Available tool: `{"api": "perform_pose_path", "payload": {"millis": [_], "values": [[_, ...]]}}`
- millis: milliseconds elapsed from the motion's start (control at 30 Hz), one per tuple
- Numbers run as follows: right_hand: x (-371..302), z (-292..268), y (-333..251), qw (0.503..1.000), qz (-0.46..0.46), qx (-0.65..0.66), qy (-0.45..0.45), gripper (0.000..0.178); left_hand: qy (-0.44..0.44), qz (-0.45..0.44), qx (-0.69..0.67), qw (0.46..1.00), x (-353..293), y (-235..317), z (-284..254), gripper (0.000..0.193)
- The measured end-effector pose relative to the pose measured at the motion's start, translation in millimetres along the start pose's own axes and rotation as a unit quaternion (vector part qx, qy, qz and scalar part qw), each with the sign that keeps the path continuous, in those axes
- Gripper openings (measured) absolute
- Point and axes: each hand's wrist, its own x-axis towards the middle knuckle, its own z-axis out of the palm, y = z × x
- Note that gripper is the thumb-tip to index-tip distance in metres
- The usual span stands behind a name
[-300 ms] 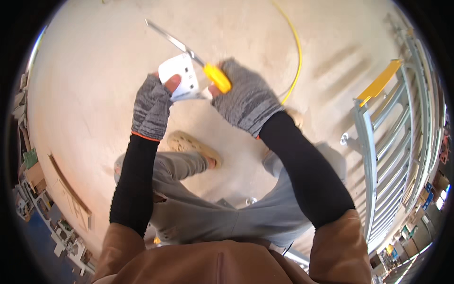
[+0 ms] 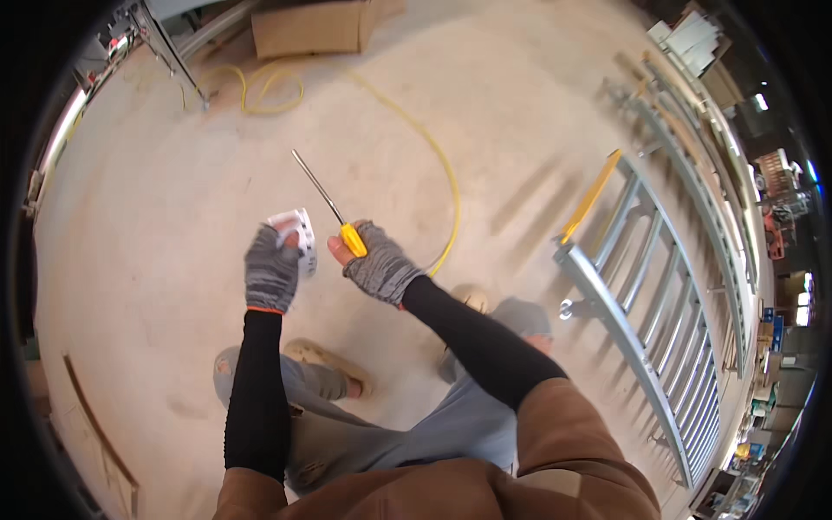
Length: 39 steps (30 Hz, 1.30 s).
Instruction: The person transfers wooden boards from a conveyor table onto a roller rack, handles a strip of labels, and unscrews and reattaches the lid on a water bottle.
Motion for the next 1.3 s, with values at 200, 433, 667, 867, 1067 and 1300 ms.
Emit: {"api": "perform_pose_path", "payload": {"millis": [200, 433, 667, 867, 1067, 1300], "values": [[-18, 13, -13, 0.967, 0.149, 0.202, -0.052, 0.046, 0.025, 0.299, 0.303, 0.905, -51, 5, 51, 0.058], [-50, -44, -26, 0.980, 0.022, 0.104, -0.168, 0.063, -0.106, 0.240, 0.267, 0.927, -60, 25, 41, 0.051], [-14, -158, 5, 0.934, 0.075, 0.336, 0.101, 0.060, -0.270, 0.137, 0.322, 0.897, -76, 57, 7, 0.068], [-8, -172, 70, 0.905, 0.207, 0.349, 0.129, 0.029, -0.328, 0.066, 0.331, 0.883, -87, 59, -19, 0.067], [-5, -134, 40, 0.956, 0.079, -0.271, 0.080, 0.025, -0.346, -0.034, 0.263, 0.900, -60, 49, -41, 0.057], [6, -92, 43, 0.861, 0.005, -0.505, -0.060, 0.027, -0.316, -0.108, 0.257, 0.907, -22, 9, -67, 0.055]]}}
